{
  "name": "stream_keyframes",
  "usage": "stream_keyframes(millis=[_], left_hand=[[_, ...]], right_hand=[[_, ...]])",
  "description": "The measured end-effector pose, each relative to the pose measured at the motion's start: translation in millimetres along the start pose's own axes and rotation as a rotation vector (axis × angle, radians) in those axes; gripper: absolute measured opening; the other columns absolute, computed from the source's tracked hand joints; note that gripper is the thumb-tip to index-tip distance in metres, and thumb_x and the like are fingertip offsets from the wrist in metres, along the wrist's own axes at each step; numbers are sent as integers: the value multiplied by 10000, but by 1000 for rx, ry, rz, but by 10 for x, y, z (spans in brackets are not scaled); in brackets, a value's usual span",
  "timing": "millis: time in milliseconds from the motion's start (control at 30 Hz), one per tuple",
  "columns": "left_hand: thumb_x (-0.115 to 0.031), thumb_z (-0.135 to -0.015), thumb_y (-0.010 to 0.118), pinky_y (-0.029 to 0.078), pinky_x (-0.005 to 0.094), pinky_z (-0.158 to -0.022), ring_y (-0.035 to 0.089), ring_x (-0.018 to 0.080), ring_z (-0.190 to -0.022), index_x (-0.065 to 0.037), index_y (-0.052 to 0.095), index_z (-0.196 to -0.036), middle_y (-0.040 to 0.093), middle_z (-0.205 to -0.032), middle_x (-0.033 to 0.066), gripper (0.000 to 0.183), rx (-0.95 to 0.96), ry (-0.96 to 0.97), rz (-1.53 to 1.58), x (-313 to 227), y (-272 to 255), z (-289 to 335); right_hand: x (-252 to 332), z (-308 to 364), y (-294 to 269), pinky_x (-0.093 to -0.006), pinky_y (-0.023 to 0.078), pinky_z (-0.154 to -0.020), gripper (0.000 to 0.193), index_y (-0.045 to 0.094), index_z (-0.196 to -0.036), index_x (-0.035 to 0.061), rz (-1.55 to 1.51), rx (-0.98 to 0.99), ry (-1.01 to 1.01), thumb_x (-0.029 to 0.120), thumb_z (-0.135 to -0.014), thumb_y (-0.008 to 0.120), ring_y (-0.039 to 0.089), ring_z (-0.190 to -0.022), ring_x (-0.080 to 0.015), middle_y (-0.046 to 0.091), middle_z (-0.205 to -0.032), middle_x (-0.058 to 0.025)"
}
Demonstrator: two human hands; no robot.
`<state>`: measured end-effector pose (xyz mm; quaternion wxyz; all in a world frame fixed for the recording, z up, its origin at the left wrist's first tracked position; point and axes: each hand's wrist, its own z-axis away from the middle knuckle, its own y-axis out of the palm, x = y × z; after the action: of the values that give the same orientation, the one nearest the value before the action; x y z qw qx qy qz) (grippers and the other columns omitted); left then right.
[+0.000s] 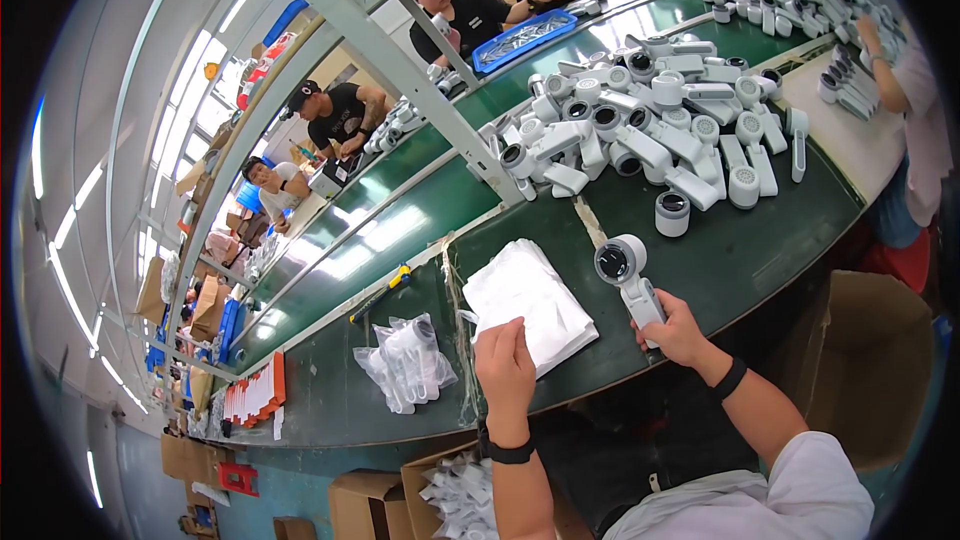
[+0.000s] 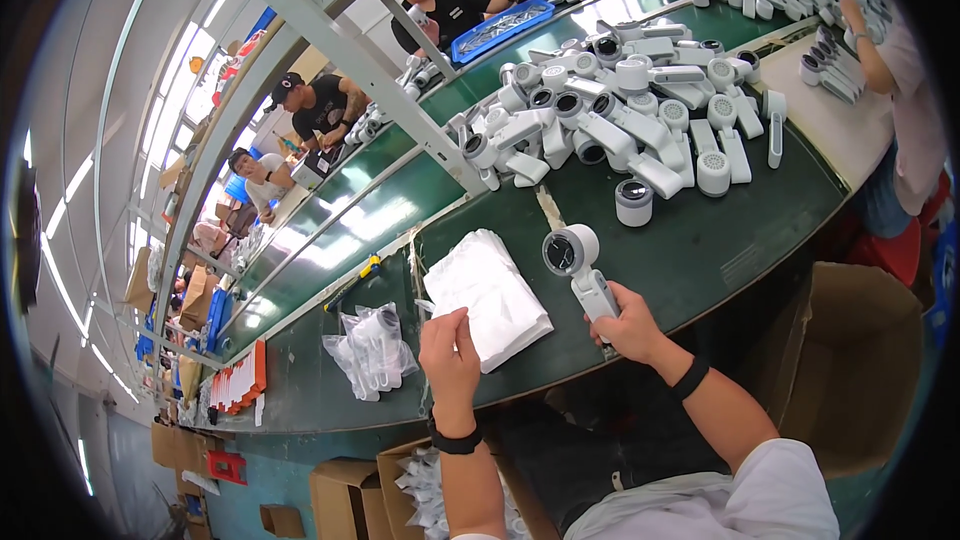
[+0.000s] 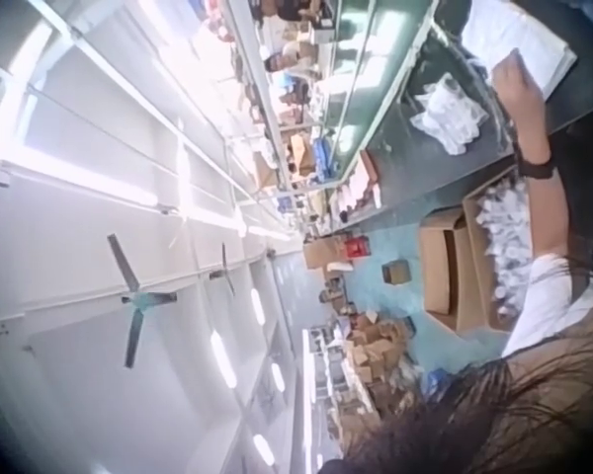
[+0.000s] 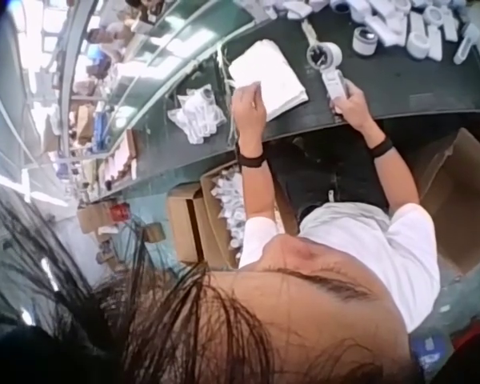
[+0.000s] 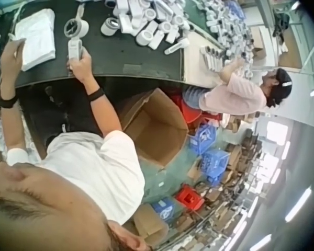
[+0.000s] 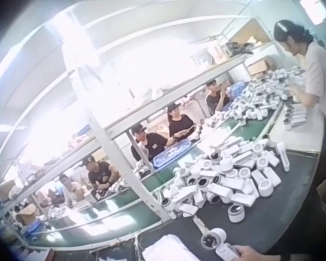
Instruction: The person picks up a handheld fan from a pile, slides it into a plastic bag by hand, and places the bagged fan into a cardboard box. This process is repeated for additional fans throughout the video.
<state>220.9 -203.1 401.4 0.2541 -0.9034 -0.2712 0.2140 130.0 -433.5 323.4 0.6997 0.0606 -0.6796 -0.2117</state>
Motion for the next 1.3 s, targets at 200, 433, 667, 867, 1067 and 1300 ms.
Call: stream_keyframes(millis=[200,433,667,867,1067,1300], left_hand=[[-33,-871,651,457,244,-611,586,129,-655,4,672,-1008,650,-784,69,144,250,-343,317,-47,-33,136],[-87,-889,671,467,213,-656,586,74,-721,32,670,-1028,659,-825,28,183,163,-725,625,-241,108,304],[-110,-917,646,459,206,-671,574,70,-728,35,667,-993,650,-823,19,165,152,-805,762,-415,182,374],[-115,-941,607,450,211,-634,553,77,-677,29,618,-1003,608,-771,10,157,-88,-947,963,-421,170,390],[-128,-953,591,456,211,-638,559,80,-679,26,617,-1004,614,-794,19,164,9,-893,845,-483,166,370],[-135,-937,622,431,203,-610,543,66,-658,37,645,-1002,622,-789,9,185,-34,-792,774,-455,137,315]], right_hand=[[26,-2,4,-285,502,-574,335,535,-1076,-21,10,-4,-12,-26,-741,511,588,-655,-134,598,-869,-82],[117,82,67,-279,501,-624,395,542,-1096,7,5,29,-6,84,-749,713,594,-711,-120,608,-890,-54],[270,111,598,-275,487,-740,511,538,-1149,31,151,-99,-110,113,-709,785,578,-810,-104,611,-892,-18],[62,-26,578,-296,487,-733,406,556,-1108,10,341,-309,-235,79,-736,703,580,-796,-113,616,-877,-27],[392,240,525,-275,487,-681,356,562,-1102,11,314,-186,-249,107,-790,706,579,-748,-102,615,-840,-33],[801,549,-113,-253,473,-575,427,545,-1232,10,277,479,124,132,-846,680,572,-622,-90,669,-837,-53]])
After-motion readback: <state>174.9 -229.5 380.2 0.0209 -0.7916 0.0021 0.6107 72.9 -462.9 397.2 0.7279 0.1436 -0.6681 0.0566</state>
